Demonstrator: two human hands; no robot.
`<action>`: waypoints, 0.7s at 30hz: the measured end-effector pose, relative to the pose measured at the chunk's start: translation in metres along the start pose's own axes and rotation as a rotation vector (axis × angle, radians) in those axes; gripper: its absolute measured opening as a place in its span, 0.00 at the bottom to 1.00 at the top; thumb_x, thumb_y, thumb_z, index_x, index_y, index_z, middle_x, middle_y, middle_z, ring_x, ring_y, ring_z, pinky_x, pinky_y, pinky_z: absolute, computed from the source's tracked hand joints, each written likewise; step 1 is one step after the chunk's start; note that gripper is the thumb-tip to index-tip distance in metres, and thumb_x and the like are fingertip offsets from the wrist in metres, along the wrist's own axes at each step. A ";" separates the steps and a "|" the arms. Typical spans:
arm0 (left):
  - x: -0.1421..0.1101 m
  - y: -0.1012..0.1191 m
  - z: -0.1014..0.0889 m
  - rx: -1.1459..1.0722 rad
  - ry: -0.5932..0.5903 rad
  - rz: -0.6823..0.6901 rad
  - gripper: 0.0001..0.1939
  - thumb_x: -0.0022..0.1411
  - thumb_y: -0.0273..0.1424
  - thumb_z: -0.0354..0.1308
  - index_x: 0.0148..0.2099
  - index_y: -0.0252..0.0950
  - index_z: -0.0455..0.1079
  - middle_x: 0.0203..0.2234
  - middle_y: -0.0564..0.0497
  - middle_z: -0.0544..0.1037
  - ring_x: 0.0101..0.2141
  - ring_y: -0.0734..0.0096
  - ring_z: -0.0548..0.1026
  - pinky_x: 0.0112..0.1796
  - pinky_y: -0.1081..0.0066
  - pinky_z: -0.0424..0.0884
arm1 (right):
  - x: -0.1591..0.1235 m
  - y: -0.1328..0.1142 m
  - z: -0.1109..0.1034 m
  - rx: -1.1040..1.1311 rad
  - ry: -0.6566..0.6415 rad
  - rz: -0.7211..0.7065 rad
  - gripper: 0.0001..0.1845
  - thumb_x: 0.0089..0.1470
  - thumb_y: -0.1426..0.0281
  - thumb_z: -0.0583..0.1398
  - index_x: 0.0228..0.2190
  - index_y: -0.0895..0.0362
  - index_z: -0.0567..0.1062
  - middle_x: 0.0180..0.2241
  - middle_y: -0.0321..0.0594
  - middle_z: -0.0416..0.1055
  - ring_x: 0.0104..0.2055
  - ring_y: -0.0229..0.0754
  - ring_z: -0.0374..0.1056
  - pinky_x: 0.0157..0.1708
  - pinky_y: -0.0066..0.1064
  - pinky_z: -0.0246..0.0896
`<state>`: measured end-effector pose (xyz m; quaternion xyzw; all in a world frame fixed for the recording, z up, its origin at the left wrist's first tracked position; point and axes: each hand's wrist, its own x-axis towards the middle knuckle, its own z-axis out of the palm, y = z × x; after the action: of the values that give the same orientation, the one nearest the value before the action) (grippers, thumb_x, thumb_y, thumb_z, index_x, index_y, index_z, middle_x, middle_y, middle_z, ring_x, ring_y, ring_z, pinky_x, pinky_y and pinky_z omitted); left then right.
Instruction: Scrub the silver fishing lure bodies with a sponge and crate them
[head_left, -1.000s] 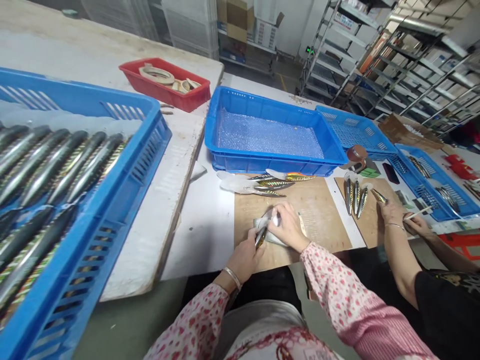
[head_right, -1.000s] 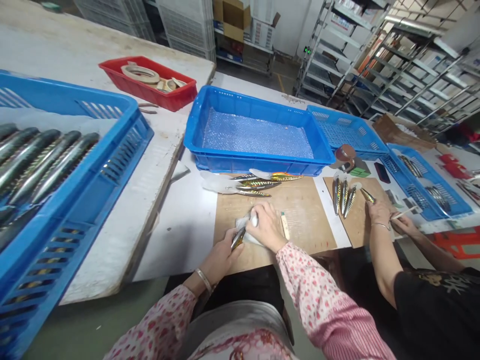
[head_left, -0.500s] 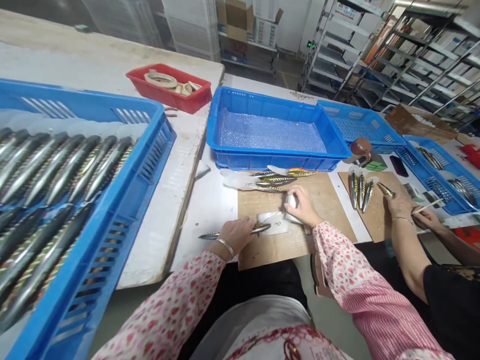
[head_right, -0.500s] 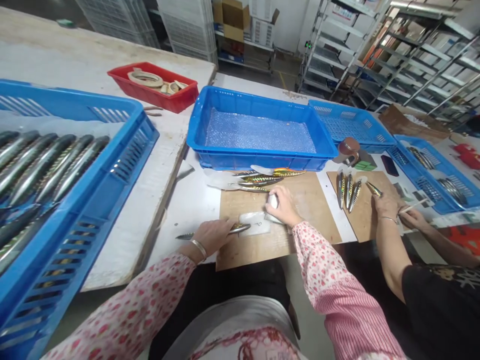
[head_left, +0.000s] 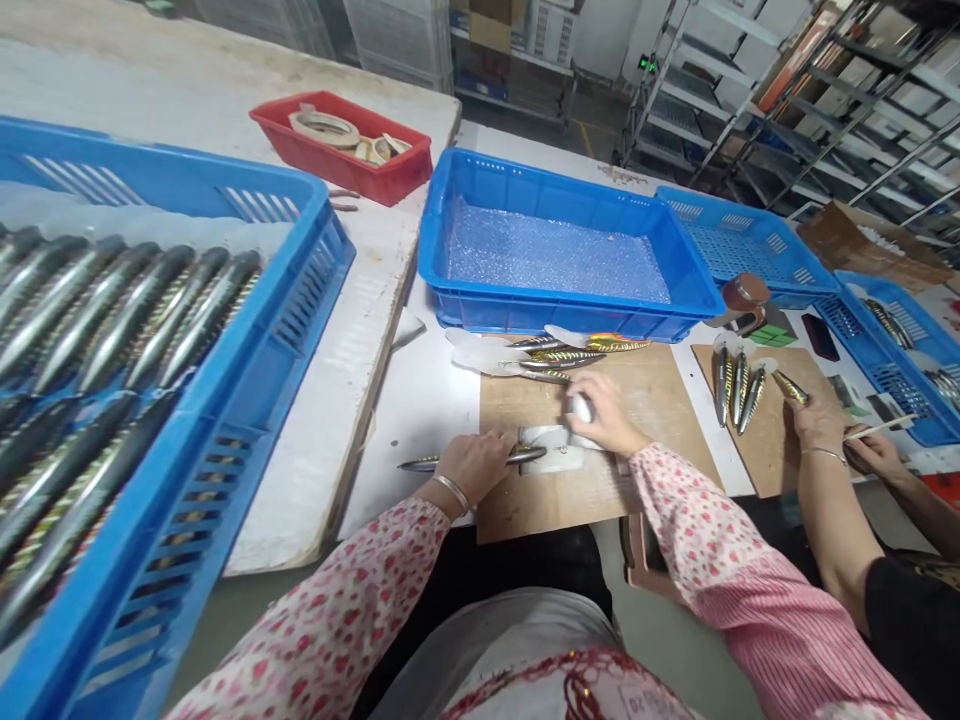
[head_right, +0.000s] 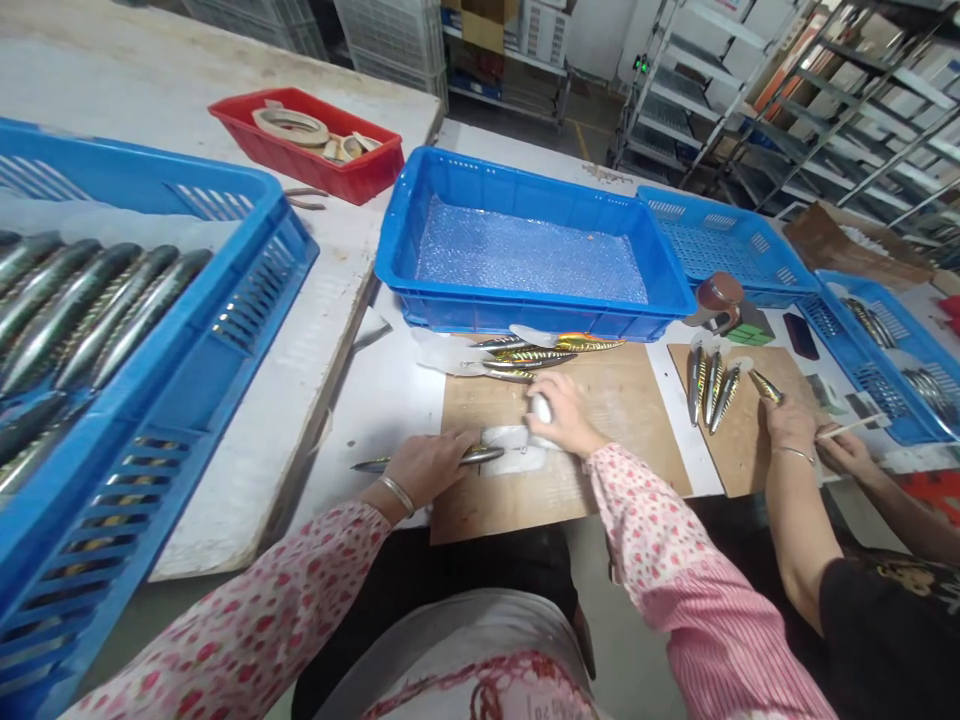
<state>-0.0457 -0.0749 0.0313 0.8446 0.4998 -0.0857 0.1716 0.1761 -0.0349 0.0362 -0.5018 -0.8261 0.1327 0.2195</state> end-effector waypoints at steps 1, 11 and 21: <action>0.001 0.000 0.000 0.011 -0.008 0.005 0.11 0.62 0.33 0.51 0.46 0.37 0.66 0.38 0.45 0.77 0.37 0.58 0.77 0.35 0.66 0.69 | -0.001 0.002 -0.001 -0.004 0.008 0.015 0.15 0.46 0.66 0.61 0.39 0.54 0.70 0.46 0.42 0.65 0.49 0.48 0.59 0.48 0.39 0.51; 0.001 0.002 -0.005 0.074 -0.035 0.005 0.12 0.62 0.33 0.50 0.46 0.36 0.67 0.37 0.45 0.77 0.36 0.58 0.77 0.33 0.67 0.69 | 0.002 0.002 0.004 0.045 0.031 -0.002 0.13 0.46 0.66 0.60 0.37 0.54 0.70 0.46 0.43 0.65 0.49 0.49 0.59 0.47 0.40 0.52; 0.002 0.003 -0.006 0.056 -0.038 -0.002 0.12 0.62 0.32 0.49 0.47 0.35 0.66 0.37 0.42 0.77 0.37 0.57 0.77 0.33 0.65 0.69 | 0.008 0.000 0.011 0.095 0.044 -0.039 0.13 0.46 0.66 0.61 0.37 0.54 0.70 0.45 0.42 0.65 0.49 0.48 0.60 0.47 0.39 0.52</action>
<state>-0.0426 -0.0725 0.0372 0.8468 0.4946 -0.1161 0.1575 0.1678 -0.0276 0.0284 -0.4775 -0.8234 0.1566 0.2635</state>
